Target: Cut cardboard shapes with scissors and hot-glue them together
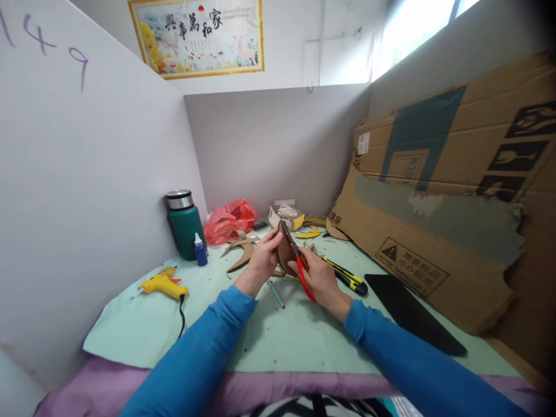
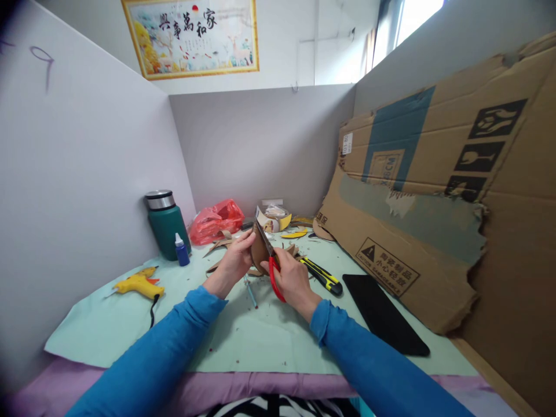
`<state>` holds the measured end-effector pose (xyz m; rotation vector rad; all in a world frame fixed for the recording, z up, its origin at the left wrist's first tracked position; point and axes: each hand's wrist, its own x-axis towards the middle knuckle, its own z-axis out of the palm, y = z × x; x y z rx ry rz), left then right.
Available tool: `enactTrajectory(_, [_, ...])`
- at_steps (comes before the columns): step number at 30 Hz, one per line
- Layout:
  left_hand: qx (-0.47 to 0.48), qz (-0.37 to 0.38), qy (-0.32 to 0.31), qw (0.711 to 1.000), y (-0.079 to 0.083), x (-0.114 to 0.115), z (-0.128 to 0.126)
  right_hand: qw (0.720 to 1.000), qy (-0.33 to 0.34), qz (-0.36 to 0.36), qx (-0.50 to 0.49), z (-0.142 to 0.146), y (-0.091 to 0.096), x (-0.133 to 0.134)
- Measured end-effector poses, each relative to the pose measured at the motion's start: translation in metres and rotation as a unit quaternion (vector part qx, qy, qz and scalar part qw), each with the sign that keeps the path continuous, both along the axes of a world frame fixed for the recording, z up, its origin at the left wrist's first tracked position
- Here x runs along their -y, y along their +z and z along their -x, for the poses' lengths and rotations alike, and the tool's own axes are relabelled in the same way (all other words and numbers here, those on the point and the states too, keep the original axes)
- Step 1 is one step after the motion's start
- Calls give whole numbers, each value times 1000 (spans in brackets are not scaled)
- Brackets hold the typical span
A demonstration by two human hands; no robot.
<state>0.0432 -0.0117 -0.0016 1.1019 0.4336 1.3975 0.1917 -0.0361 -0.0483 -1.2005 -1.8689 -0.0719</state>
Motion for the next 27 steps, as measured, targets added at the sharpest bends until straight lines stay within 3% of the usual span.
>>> enactTrajectory(12, [-32,-53,17,998,5,-2,7,998,30,4,-61,-3,9,5])
enactTrajectory(20, [-104,-125,85,983,6,-7,15,996,78,-20,-27,-5,8,-2])
enactTrajectory(27, [-197,-176,145,954,-1,-15,18,998,44,-35,-14,-10,7,-8])
